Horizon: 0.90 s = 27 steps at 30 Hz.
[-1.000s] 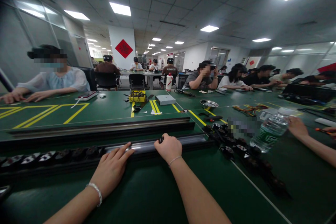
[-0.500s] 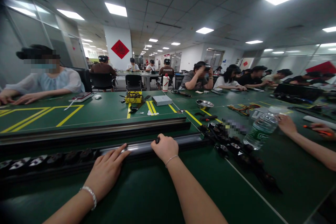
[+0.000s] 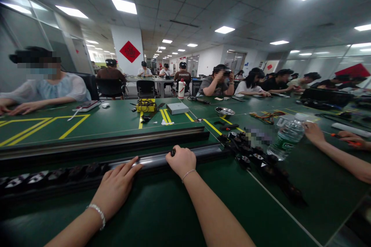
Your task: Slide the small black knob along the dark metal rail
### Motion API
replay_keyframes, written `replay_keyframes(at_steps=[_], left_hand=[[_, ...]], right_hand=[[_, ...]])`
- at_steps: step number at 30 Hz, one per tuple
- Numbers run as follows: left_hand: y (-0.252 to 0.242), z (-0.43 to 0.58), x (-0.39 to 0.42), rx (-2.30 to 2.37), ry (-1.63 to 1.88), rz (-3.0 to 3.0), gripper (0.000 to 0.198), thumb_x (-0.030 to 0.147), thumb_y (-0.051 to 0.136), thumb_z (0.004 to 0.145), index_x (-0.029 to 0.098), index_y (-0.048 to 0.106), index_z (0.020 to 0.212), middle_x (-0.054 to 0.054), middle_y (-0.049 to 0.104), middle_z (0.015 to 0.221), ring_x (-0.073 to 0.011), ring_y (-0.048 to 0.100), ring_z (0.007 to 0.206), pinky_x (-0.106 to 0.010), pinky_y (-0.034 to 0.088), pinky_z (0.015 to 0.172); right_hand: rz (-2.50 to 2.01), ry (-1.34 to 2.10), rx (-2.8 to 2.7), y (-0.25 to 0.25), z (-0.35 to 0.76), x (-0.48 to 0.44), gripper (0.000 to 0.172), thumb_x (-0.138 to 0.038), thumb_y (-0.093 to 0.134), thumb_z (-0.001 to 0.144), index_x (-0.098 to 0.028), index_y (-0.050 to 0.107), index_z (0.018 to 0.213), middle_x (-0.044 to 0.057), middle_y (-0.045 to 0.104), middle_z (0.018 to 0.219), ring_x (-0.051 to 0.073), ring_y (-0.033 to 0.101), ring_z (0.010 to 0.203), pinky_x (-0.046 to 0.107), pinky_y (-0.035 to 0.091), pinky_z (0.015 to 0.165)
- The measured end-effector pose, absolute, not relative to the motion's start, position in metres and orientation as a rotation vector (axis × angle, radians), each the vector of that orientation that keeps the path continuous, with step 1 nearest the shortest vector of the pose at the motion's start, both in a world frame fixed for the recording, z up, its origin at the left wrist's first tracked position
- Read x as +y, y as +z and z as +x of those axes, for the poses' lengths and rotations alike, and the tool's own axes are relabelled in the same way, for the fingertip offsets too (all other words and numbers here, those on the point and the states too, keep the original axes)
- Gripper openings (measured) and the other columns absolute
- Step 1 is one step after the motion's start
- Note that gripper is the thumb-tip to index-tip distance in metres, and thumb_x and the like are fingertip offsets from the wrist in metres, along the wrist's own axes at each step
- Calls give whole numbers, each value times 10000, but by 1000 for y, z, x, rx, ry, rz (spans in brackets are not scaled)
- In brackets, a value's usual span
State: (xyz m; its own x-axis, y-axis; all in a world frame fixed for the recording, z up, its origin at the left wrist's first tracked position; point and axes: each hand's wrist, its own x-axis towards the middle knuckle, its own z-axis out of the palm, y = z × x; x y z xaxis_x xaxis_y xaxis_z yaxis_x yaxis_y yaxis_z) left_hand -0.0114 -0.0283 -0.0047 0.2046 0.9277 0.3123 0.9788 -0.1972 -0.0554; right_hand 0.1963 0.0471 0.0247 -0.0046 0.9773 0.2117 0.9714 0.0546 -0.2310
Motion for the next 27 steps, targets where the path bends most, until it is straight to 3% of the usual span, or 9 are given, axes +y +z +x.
replay_keyframes(at_steps=[27], left_hand=[[-4, -12, -29, -1805, -303, -2246, 489, 129, 341, 801, 356, 421, 1226, 47, 362, 1392, -207, 439, 1136, -378, 360, 846]], right_hand=[[-2012, 10, -2088, 29, 197, 46, 327, -456, 374, 793, -230, 590, 887, 48, 663, 776, 216, 608, 779, 303, 349, 677]])
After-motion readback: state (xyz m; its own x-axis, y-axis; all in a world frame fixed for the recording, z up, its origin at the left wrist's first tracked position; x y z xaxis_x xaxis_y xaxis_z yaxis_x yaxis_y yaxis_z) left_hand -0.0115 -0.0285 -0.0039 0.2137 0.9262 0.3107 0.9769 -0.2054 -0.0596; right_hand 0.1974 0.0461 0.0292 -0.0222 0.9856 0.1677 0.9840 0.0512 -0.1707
